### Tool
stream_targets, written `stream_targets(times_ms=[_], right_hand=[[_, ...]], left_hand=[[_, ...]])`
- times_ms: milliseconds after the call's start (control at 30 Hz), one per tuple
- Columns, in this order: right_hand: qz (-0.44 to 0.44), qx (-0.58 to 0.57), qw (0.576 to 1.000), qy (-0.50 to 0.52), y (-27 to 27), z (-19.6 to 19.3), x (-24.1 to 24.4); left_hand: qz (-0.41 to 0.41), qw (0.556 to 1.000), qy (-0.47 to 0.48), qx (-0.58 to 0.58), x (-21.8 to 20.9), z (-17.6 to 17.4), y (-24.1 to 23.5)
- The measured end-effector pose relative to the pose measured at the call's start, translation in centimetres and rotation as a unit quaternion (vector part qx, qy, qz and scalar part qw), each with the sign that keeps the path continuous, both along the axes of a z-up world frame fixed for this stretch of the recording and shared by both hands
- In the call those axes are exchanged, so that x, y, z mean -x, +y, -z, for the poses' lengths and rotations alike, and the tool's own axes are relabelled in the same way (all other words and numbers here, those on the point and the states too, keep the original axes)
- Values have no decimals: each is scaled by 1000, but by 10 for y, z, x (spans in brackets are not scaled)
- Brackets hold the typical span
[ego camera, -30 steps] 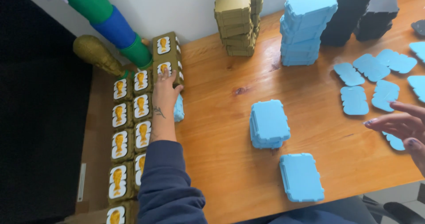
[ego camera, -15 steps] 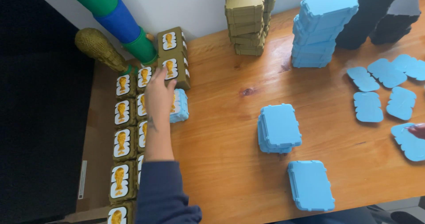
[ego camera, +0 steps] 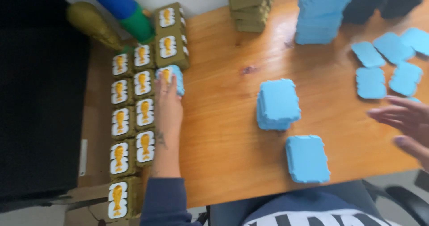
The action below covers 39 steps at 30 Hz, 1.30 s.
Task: Assembling small plastic cases by joining two halves and stacking the finished units.
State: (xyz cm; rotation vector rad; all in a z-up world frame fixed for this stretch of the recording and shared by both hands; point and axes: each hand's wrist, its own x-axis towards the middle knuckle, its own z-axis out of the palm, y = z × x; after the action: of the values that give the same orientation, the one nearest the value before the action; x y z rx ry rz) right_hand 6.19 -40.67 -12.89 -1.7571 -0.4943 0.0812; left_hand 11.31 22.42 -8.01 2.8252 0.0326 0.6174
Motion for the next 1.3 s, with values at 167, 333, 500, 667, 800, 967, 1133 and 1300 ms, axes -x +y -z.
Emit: stream_targets(times_ms=[167,333,500,667,800,967,1133,1300], right_hand=[[-83,93,992,-2,121,-74,51],[-81,162,983,-35,140,-60,59],[16,177,984,-18,92,-62,40],[400,430,797,-141,36,-32,27],[390,403,825,-66,47,-30,29],[147,-130,964,181,58,-44,36],[-195,-458,781,378,119,-28,73],[-204,-441,765,424,135,-21,81]], left_hand=[[84,987,-40,131,82,-61,-82],[265,930,38,251,156,-28,-154],[416,863,69,278,163,-4,-207],[387,907,62,156,165,27,-222],[377,915,19,145,165,21,-223],[392,893,-53,212,160,-6,-233],[400,874,-32,276,149,-62,-266],[387,895,-32,219,146,-76,-267]])
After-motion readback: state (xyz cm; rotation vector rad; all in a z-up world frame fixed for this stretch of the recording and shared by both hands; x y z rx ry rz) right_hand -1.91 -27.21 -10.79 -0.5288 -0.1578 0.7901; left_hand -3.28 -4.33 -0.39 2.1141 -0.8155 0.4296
